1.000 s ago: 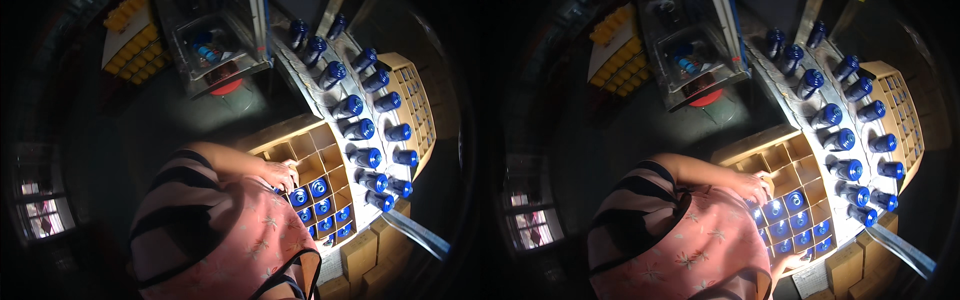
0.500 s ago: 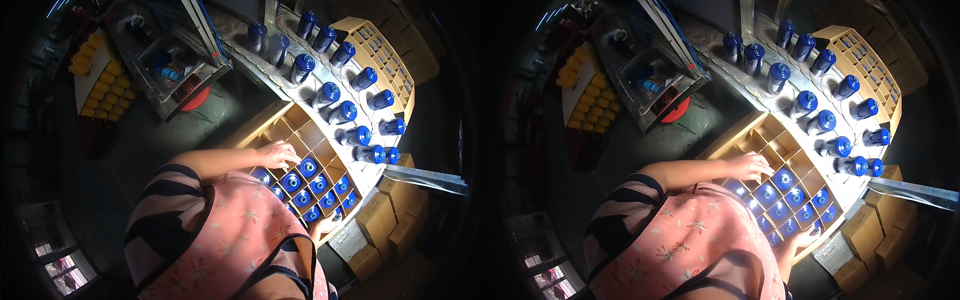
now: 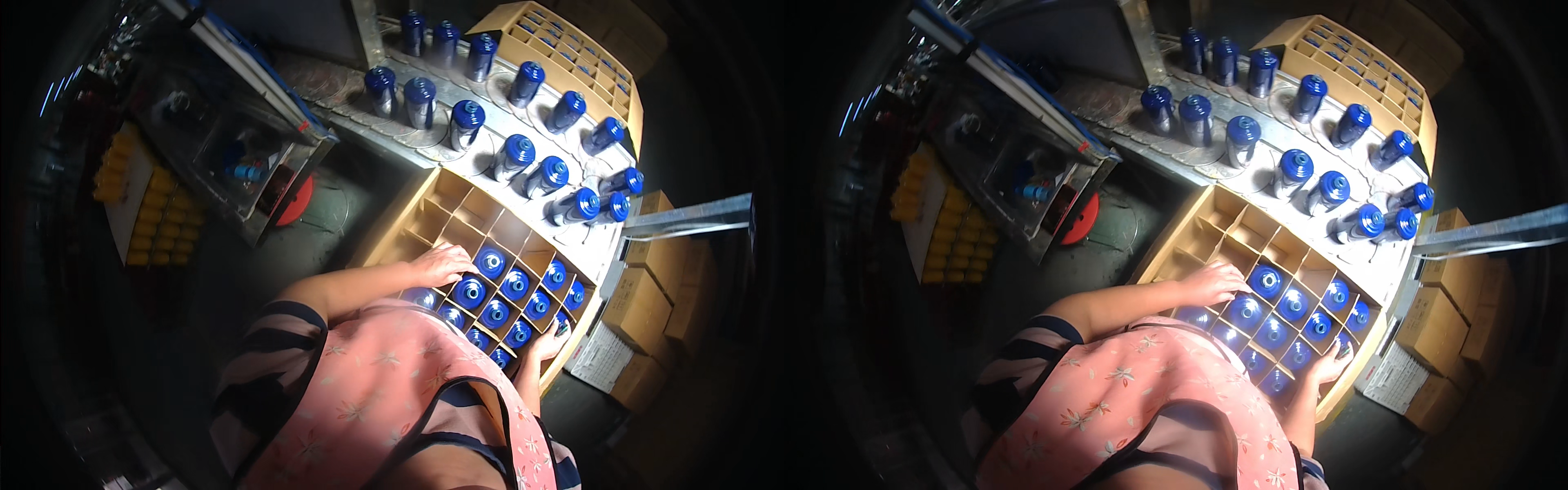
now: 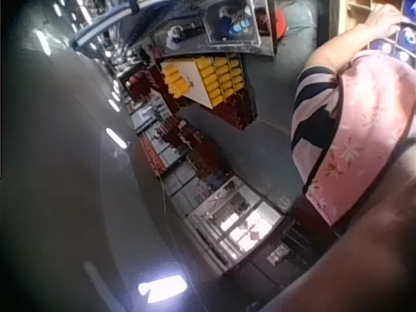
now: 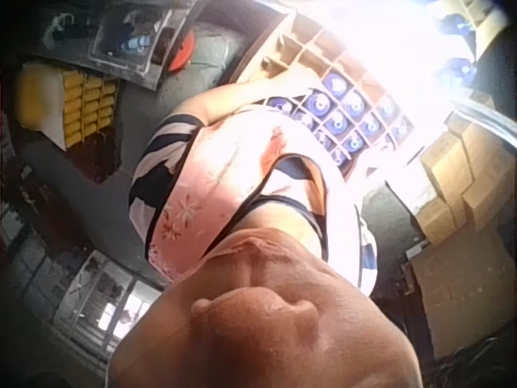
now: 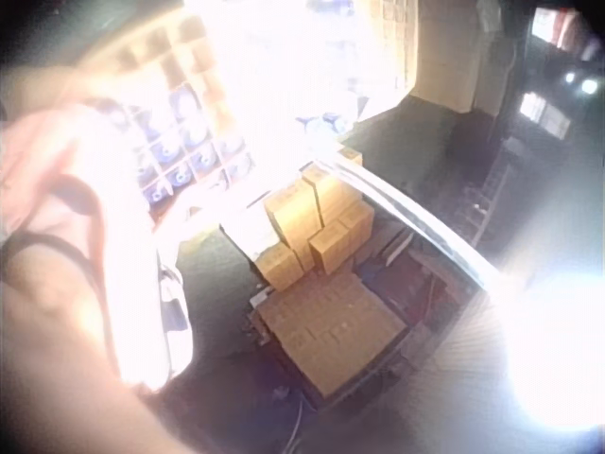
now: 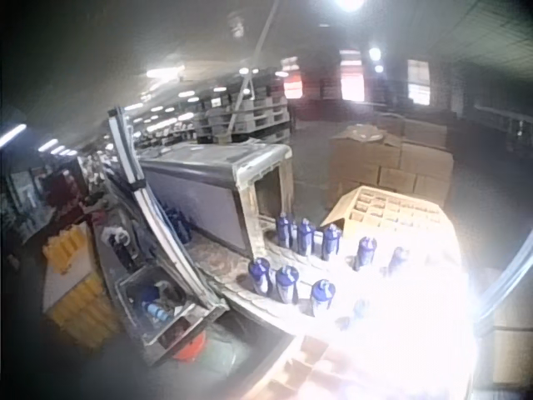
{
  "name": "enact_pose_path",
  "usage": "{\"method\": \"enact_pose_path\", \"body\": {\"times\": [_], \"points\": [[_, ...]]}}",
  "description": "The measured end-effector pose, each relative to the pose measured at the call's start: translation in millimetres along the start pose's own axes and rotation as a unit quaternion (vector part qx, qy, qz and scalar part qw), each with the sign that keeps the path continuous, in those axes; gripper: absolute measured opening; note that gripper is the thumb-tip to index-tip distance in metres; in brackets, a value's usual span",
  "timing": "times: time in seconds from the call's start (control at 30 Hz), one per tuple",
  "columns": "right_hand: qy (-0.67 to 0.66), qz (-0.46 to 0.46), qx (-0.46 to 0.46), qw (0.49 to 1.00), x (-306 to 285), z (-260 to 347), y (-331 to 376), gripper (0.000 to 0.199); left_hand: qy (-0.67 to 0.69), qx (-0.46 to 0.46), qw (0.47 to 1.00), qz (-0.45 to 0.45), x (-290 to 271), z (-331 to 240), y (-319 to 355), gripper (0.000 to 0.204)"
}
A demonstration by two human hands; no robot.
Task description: The person picks up a cardboard box and places it on a conveyor belt. They then open the box and begin placing blue cans from the conveyor belt into the box one by one until the box is full.
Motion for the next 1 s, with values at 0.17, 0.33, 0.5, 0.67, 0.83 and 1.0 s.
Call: {"method": "enact_pose_path", "body": {"times": [0.17,0.33,0.5,0.67,0.83,1.0], "points": [[0.015,0.020,0.042,0.999,1.0,-1.6,-4.0,0.031,0.003,0.030,0.999,-0.017,3.6,-7.9,-21.9,0.032],[0.017,-0.012,0.082,0.996,-6.4,-11.5,-7.9,0.032,-0.008,0.056,0.991,0.122,27.7,-27.0,-32.5,0.023],[0.007,-0.002,0.082,0.997,6.0,-17.5,-14.0,0.036,-0.070,0.104,0.972,0.199,37.3,-37.7,-39.7,0.032],[0.010,0.012,0.097,0.995,14.8,-28.7,12.3,0.034,-0.057,0.077,0.958,0.270,46.9,-25.9,1.3,0.039],[0.036,0.017,0.069,0.997,20.0,-21.2,18.2,0.036,-0.066,0.039,0.987,0.140,37.5,-13.2,4.8,0.043],[0.036,-0.026,0.065,0.997,9.6,-17.0,6.0,0.036,-0.087,0.056,0.989,0.110,39.5,-11.5,-15.0,0.034]]}}
Point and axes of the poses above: each hand's wrist, its own y-axis away from the middle knuckle, its own x-axis out of the palm, z = x × y, the point moved 9 cm from there along -y, towards the middle knuckle, and after that the axes turned 4 degrees about x, right-handed, at the moved point
